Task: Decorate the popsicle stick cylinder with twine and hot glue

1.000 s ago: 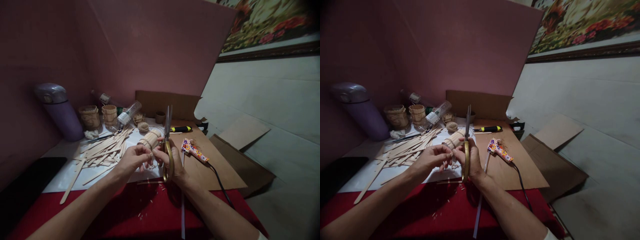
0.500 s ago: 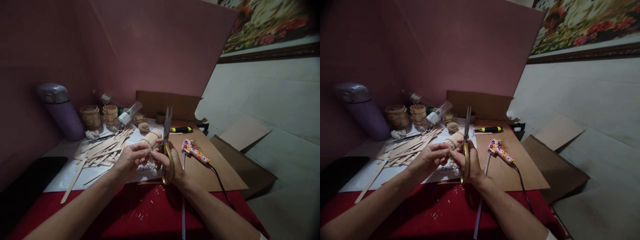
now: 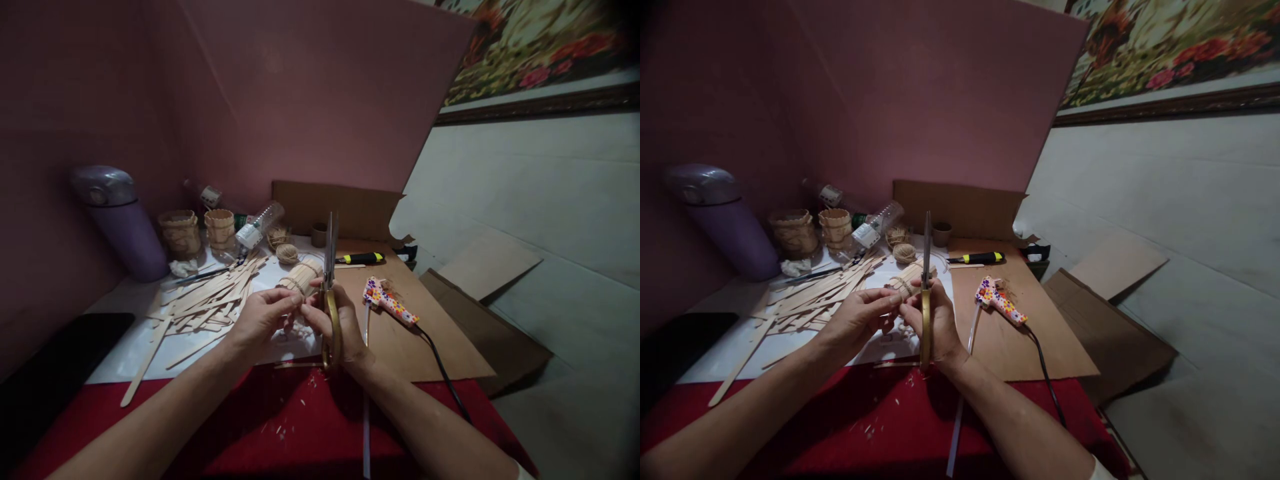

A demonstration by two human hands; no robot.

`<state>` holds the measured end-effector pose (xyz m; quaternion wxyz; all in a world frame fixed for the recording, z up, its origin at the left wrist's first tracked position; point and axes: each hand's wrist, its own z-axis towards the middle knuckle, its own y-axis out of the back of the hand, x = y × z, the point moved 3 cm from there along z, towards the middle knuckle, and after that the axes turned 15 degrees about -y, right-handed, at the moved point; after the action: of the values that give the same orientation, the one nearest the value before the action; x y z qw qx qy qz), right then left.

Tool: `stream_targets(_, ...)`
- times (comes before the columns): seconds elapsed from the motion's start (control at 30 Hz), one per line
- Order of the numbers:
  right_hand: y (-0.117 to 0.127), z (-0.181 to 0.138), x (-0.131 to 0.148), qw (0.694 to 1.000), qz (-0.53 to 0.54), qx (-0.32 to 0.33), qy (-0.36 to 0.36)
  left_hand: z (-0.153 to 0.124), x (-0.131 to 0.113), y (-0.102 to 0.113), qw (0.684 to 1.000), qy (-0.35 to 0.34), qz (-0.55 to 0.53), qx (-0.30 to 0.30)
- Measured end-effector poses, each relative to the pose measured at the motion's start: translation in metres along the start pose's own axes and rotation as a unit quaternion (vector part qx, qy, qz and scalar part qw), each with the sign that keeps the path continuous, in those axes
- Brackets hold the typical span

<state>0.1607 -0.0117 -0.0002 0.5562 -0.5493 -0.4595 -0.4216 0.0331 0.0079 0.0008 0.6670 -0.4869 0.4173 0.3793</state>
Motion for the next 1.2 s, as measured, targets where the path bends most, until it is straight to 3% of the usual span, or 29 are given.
stream_targets(0.17,0.005,0.006,-0.008,0.999,-0.008,-0.021,0.043,0.0,0.003,0.003,1.0,0.026,0.017,-0.003)
stream_targets(0.3,0.009,0.009,-0.009,0.997,0.001,-0.05,0.055,-0.003,0.006,0.002,0.997,0.041,0.058,0.04)
stream_targets(0.53,0.006,0.009,-0.006,0.999,0.019,-0.015,0.044,-0.006,0.011,-0.004,0.991,0.019,0.048,0.123)
stream_targets(0.73,0.006,0.013,-0.008,0.999,0.011,-0.006,0.043,-0.003,0.013,-0.002,0.991,0.008,0.052,0.119)
stream_targets(1.03,0.006,0.008,-0.003,0.998,0.06,0.021,-0.002,-0.004,0.011,-0.004,0.992,0.102,-0.057,0.053)
stream_targets(1.2,0.007,0.011,-0.007,0.997,0.069,0.032,-0.008,-0.005,0.012,-0.002,0.989,0.117,-0.073,0.049)
